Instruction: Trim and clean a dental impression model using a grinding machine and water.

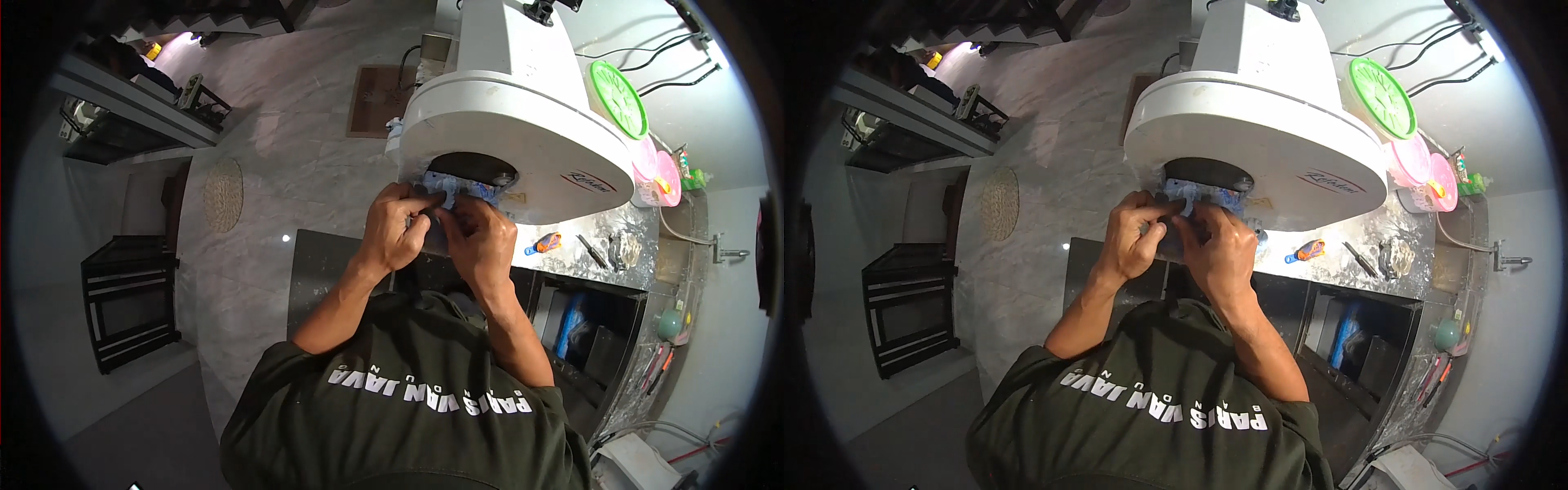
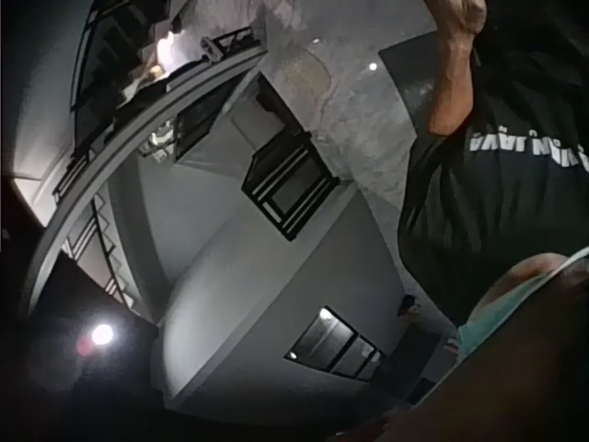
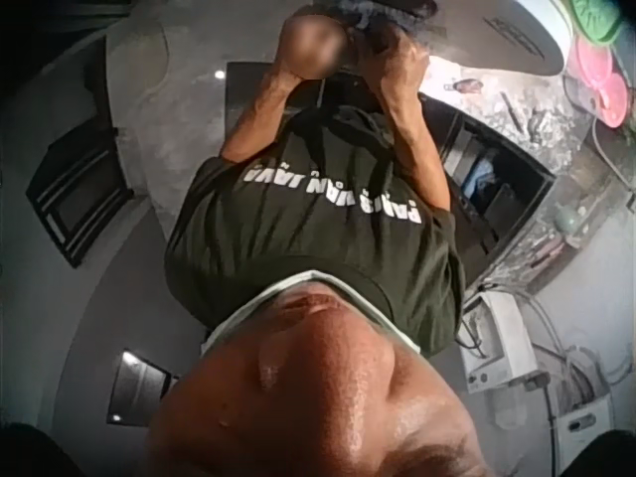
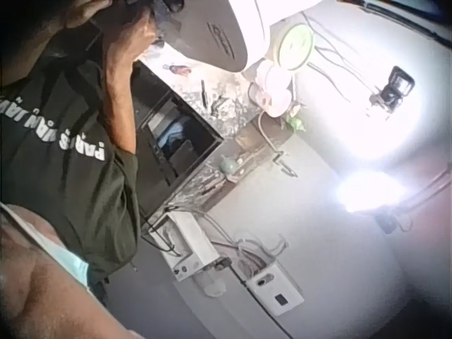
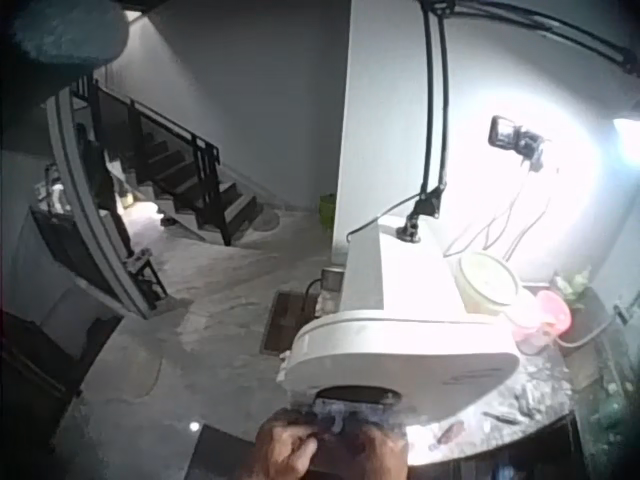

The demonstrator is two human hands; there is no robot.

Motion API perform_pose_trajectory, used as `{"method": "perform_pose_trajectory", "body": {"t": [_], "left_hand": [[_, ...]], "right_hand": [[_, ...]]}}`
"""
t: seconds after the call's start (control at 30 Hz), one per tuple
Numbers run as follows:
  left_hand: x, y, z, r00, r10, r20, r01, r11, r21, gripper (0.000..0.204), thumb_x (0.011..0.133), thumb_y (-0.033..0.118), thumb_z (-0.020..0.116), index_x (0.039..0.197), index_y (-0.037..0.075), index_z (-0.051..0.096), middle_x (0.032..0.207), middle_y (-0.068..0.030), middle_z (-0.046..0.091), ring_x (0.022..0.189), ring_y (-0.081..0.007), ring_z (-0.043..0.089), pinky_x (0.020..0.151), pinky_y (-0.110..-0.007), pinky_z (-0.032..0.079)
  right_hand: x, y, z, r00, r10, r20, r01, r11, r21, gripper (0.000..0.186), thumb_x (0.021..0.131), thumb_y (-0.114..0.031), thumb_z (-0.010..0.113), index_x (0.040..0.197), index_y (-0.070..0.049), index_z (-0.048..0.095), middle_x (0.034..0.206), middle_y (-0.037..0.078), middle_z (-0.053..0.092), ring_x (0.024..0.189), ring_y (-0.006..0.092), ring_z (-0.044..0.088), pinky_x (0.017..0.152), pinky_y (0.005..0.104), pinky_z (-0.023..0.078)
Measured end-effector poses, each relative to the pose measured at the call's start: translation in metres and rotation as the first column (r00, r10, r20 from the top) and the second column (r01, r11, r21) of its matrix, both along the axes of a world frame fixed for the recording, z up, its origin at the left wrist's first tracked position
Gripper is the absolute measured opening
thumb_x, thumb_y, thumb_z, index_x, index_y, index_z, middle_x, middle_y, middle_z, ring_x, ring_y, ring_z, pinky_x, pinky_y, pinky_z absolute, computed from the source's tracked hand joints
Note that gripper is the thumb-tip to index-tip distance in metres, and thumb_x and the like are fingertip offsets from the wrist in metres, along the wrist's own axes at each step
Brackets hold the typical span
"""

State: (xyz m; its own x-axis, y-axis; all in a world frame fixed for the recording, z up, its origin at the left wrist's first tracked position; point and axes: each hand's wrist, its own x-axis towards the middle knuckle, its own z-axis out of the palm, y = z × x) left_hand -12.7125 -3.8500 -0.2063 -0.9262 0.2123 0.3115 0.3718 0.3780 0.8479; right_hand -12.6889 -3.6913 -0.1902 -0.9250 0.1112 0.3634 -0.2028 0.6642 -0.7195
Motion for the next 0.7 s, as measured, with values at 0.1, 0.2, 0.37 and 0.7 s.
{"method": "perform_pose_trajectory", "body": {"t": [0.1, 0.2, 0.37, 0.7], "left_hand": [[-0.004, -0.004, -0.006, 0.999, 0.002, -0.041, 0.001, 0.998, 0.058, 0.032, 0.073, 0.010, 0.053, 0.095, -0.002, 0.075, 0.073, -0.0170, 0.060, 0.070, -0.0295, 0.055, 0.071, -0.040, 0.046], [-0.005, -0.009, -0.007, 0.998, 0.000, 0.062, -0.009, 0.991, 0.133, 0.034, 0.074, 0.010, 0.053, 0.098, -0.002, 0.075, 0.074, -0.0164, 0.060, 0.069, -0.0270, 0.055, 0.068, -0.038, 0.046], [0.001, -0.012, -0.001, 0.987, 0.079, 0.140, -0.109, 0.969, 0.221, 0.039, 0.078, 0.011, 0.050, 0.106, -0.001, 0.075, 0.070, -0.0064, 0.052, 0.065, -0.0134, 0.048, 0.061, -0.027, 0.038], [-0.026, -0.030, -0.035, 0.947, 0.182, 0.265, -0.298, 0.810, 0.505, 0.029, 0.086, 0.015, 0.049, 0.080, -0.004, 0.071, 0.064, 0.0018, 0.057, 0.062, -0.0078, 0.045, 0.059, -0.025, 0.035]], "right_hand": [[-0.005, -0.005, -0.003, 1.000, 0.000, -0.012, 0.000, 1.000, -0.022, 0.027, 0.075, -0.020, 0.084, 0.085, -0.002, 0.066, 0.071, 0.015, 0.069, 0.062, 0.0295, 0.069, 0.055, 0.0353, 0.053], [-0.009, -0.012, -0.005, 0.999, -0.010, -0.035, 0.010, 1.000, -0.002, 0.027, 0.075, -0.020, 0.084, 0.082, -0.003, 0.064, 0.071, 0.014, 0.070, 0.061, 0.0295, 0.069, 0.054, 0.0355, 0.053], [-0.013, -0.017, -0.009, 0.997, -0.050, -0.061, 0.051, 0.999, 0.008, 0.027, 0.076, -0.021, 0.084, 0.080, -0.003, 0.064, 0.070, 0.014, 0.070, 0.059, 0.0293, 0.069, 0.052, 0.0360, 0.053], [-0.014, -0.019, -0.004, 0.997, -0.075, -0.025, 0.076, 0.997, 0.026, 0.027, 0.075, -0.021, 0.084, 0.079, -0.003, 0.064, 0.069, 0.014, 0.070, 0.059, 0.0296, 0.069, 0.054, 0.0360, 0.054]]}}
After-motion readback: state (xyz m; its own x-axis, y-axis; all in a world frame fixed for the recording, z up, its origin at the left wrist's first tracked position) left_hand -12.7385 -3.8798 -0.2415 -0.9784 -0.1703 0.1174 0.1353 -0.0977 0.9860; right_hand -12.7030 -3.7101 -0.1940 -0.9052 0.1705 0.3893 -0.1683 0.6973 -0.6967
